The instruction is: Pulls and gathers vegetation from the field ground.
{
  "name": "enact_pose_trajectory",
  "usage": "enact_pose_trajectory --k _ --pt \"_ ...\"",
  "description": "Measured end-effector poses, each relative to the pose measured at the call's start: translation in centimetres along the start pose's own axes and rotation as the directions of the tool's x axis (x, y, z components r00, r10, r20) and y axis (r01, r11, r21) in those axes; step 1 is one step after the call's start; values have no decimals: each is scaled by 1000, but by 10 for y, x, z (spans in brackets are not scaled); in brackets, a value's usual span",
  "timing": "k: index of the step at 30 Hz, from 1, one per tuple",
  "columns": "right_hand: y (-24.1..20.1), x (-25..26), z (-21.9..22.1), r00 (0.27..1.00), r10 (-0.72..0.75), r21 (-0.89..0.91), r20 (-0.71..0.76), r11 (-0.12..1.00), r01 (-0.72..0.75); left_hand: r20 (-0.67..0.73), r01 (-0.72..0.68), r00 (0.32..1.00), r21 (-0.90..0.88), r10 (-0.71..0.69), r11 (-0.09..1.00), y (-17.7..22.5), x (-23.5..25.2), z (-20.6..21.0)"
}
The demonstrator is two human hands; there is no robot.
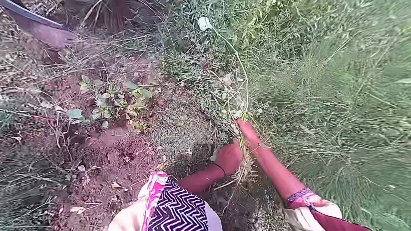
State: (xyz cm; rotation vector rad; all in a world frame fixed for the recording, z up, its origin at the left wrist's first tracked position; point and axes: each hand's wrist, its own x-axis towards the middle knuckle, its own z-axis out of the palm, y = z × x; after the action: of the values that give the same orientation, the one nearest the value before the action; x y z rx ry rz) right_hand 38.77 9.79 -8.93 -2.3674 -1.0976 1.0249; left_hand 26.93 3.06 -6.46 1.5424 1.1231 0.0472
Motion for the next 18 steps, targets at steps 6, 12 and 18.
enact_pose_trajectory --k 6,12,18 --pt "-4 -26 -1 997 53 126 -54 991 -46 -11 -8 1000 2 8 1000 -2 -17 -3" --pt "7 -9 6 997 78 113 27 990 -80 97 42 995 -79 -34 996 -22 -2 5" --pt "12 -5 3 994 76 202 84 975 -92 -182 -86 982 -640 -41 764 -54 13 -7"
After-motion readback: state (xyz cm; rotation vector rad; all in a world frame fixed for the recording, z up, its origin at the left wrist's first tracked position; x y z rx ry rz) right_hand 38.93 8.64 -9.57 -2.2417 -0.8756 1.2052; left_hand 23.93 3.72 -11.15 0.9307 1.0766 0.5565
